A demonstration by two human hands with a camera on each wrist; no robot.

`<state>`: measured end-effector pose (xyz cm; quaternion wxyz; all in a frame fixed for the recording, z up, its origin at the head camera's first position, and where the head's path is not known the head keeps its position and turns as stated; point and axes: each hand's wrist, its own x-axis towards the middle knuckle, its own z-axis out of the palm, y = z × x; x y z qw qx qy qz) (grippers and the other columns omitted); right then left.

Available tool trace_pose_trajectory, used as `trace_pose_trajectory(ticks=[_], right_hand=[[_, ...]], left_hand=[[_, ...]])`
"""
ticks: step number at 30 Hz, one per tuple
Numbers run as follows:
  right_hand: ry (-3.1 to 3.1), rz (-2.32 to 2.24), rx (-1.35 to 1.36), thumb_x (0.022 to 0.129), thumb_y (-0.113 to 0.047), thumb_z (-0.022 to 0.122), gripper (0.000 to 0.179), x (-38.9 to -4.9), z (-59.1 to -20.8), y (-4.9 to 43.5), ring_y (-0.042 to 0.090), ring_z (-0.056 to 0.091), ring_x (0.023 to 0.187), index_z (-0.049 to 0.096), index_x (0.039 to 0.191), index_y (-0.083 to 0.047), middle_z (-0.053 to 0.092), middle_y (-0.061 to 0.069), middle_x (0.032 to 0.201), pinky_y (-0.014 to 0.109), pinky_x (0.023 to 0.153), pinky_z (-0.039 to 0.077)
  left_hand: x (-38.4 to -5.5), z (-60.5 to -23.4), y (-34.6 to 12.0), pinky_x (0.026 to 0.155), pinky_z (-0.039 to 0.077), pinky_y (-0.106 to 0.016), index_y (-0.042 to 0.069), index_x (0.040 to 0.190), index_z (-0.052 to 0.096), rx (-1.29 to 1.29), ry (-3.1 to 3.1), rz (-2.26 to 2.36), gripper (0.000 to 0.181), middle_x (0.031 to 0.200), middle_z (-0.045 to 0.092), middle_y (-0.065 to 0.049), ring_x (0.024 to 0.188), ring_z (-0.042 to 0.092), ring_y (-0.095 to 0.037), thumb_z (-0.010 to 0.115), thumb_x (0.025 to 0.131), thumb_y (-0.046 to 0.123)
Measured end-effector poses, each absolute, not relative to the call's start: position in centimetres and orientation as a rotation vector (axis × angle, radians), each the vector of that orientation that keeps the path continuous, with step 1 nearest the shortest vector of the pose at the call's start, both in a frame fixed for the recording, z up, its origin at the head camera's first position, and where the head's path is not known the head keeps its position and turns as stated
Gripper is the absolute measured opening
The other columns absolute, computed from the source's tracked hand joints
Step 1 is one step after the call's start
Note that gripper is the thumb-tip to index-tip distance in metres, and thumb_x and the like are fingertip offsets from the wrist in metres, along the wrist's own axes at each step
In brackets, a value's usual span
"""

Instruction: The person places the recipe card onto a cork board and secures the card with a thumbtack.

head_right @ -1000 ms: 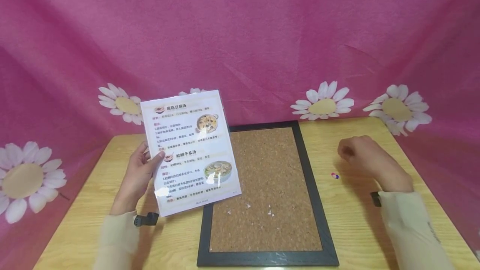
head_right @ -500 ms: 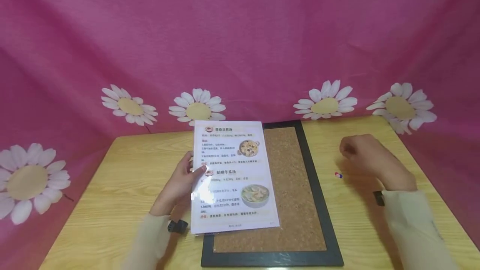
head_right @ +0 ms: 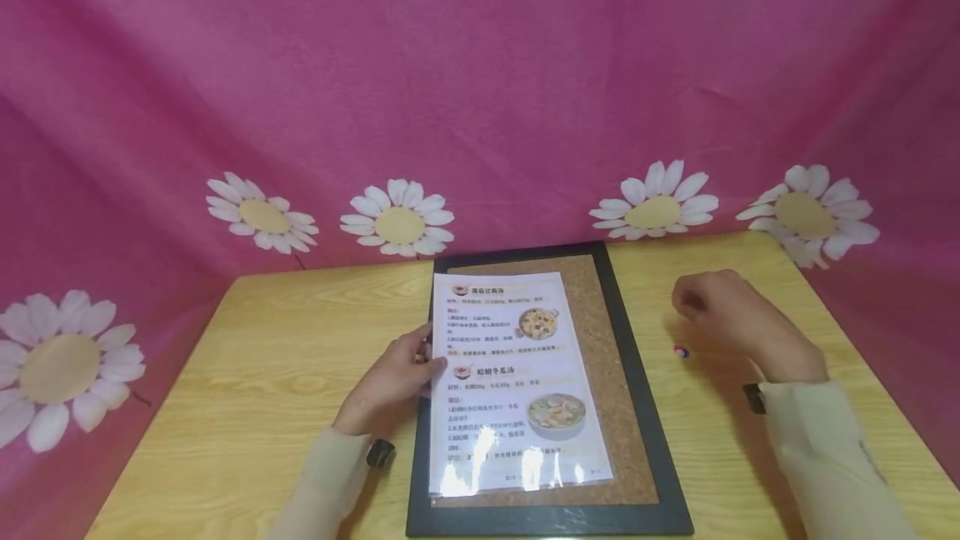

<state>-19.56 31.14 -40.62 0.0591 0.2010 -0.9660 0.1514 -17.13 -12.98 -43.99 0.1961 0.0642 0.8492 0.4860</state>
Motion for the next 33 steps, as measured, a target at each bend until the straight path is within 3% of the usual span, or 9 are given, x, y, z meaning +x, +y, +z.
trace_pose_trajectory(ticks=[9,17,24,33], right_hand=[[-2.962,0.571,0.655,0.080,-0.001,0.070,0.013,-20.2,-40.1,28.7,0.009,0.048,0.067,0.065,0.076,-0.012,0.060,-0.006,0.070,0.028,0.065,0.044],[-2.895,0.613,0.678,0.079,0.001,0.072,0.016,-20.7,-40.2,27.7,0.006,0.046,0.064,0.066,0.075,-0.013,0.057,-0.007,0.066,0.026,0.063,0.042],[-2.868,0.728,0.666,0.081,-0.001,0.071,0.014,-21.8,-40.3,26.6,0.003,0.048,0.065,0.067,0.077,-0.014,0.059,-0.007,0.067,0.024,0.064,0.043],[-2.821,1.081,0.615,0.085,0.002,0.066,0.006,-24.2,-40.8,24.8,0.002,0.056,0.068,0.068,0.086,-0.004,0.068,0.008,0.080,0.019,0.065,0.049]], left_hand=[[-18.4,-43.2,-11.8,0.061,0.057,-0.031,0.002,0.138,0.044,0.239,2.409,1.229,0.044,0.094,0.067,-0.011,0.072,0.068,-0.017,0.056,0.096,0.009],[-18.7,-43.4,-10.9,0.053,0.054,-0.026,-0.005,0.146,0.035,0.228,2.506,1.166,0.062,0.073,0.058,-0.010,0.058,0.064,-0.015,0.063,0.091,0.004],[-18.6,-43.6,-10.0,0.049,0.051,-0.024,-0.003,0.143,0.039,0.221,2.553,1.158,0.060,0.070,0.057,-0.007,0.053,0.060,-0.014,0.066,0.089,0.005],[-18.5,-43.5,-9.9,0.050,0.049,-0.025,0.001,0.136,0.049,0.190,2.598,1.113,0.051,0.071,0.058,-0.006,0.054,0.059,-0.014,0.067,0.089,0.006]])
